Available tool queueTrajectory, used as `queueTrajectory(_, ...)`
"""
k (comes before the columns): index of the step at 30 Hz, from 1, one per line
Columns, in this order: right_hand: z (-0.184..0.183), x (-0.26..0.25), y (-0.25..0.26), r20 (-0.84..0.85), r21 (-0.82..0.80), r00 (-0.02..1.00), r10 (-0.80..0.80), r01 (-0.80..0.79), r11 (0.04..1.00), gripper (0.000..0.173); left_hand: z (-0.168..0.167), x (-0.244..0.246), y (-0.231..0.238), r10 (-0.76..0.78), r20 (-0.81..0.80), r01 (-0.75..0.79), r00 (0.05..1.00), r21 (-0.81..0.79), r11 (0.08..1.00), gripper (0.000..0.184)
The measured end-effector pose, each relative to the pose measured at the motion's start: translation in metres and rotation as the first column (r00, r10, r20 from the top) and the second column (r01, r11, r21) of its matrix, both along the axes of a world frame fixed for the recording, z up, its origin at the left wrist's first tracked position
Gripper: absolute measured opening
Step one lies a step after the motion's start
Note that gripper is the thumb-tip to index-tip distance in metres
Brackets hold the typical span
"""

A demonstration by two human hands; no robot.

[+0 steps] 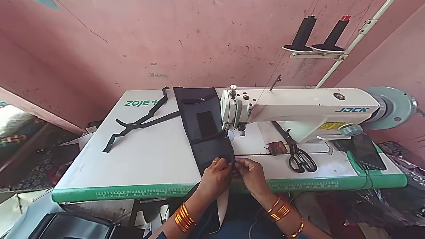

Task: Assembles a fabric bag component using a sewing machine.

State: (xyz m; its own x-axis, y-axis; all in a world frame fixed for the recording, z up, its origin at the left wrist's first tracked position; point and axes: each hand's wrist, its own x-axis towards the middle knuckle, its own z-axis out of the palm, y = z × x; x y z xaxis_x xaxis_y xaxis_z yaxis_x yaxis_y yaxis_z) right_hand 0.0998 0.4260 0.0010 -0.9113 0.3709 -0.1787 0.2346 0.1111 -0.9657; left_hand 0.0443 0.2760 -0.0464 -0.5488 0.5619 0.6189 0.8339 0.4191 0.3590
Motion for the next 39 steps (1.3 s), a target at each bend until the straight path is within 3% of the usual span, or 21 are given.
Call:
queueTrajectory(4, -0.002, 0.002, -0.001, -0.067, 0.222, 0.996, 0.055, -0.039, 0.974, 0.01, 0.003, 0.002, -0.004, -0.041, 0.088, 0.044, 0.995, -0.031, 0.999, 0.021)
queueTrajectory(7, -0.009, 0.003, -0.008, -0.218, 0.562, 0.967, 0.133, 0.013, 0.827, 0.009, 0.008, 0.002, -0.008, -0.059, 0.224, 0.057, 0.973, 0.016, 0.998, 0.023)
queueTrajectory(10, -0.012, 0.001, -0.012, -0.231, 0.728, 0.949, 0.214, 0.023, 0.685, 0.008, 0.013, 0.003, -0.005, -0.023, 0.299, 0.007, 0.954, 0.053, 0.999, 0.032)
queueTrajectory(12, -0.012, 0.001, -0.012, -0.192, 0.754, 0.95, 0.247, -0.018, 0.656, 0.01, 0.019, 0.006, -0.001, 0.036, 0.282, -0.017, 0.959, -0.071, 0.997, 0.047)
queueTrajectory(15, -0.001, 0.007, -0.005, -0.058, 0.696, 0.942, 0.332, -0.2, 0.69, 0.012, 0.03, 0.009, 0.0, 0.081, 0.31, 0.005, 0.947, -0.268, 0.963, 0.037)
queueTrajectory(17, 0.012, 0.007, 0.006, 0.012, 0.612, 0.922, 0.386, -0.312, 0.727, 0.016, 0.03, 0.009, -0.007, 0.065, 0.296, 0.021, 0.953, -0.28, 0.96, 0.036)
queueTrajectory(20, 0.014, -0.023, 0.023, -0.195, 0.737, 0.883, 0.426, -0.155, 0.658, 0.025, 0.018, 0.004, -0.015, 0.029, 0.165, 0.002, 0.986, -0.182, 0.983, 0.034)
queueTrajectory(25, -0.014, -0.072, 0.029, -0.18, 0.848, 0.779, 0.6, -0.186, 0.497, 0.031, 0.005, -0.001, -0.02, -0.029, 0.072, 0.033, 0.997, -0.053, 0.998, 0.035)
queueTrajectory(34, -0.032, -0.087, 0.034, -0.358, 0.855, 0.705, 0.612, -0.015, 0.518, 0.019, 0.017, -0.054, -0.007, -0.106, 0.138, 0.121, 0.985, -0.104, 0.987, 0.028)
queueTrajectory(39, -0.036, -0.096, 0.036, -0.379, 0.843, 0.722, 0.579, 0.012, 0.537, 0.023, 0.023, -0.093, 0.002, -0.129, 0.258, 0.161, 0.957, -0.108, 0.981, 0.028)
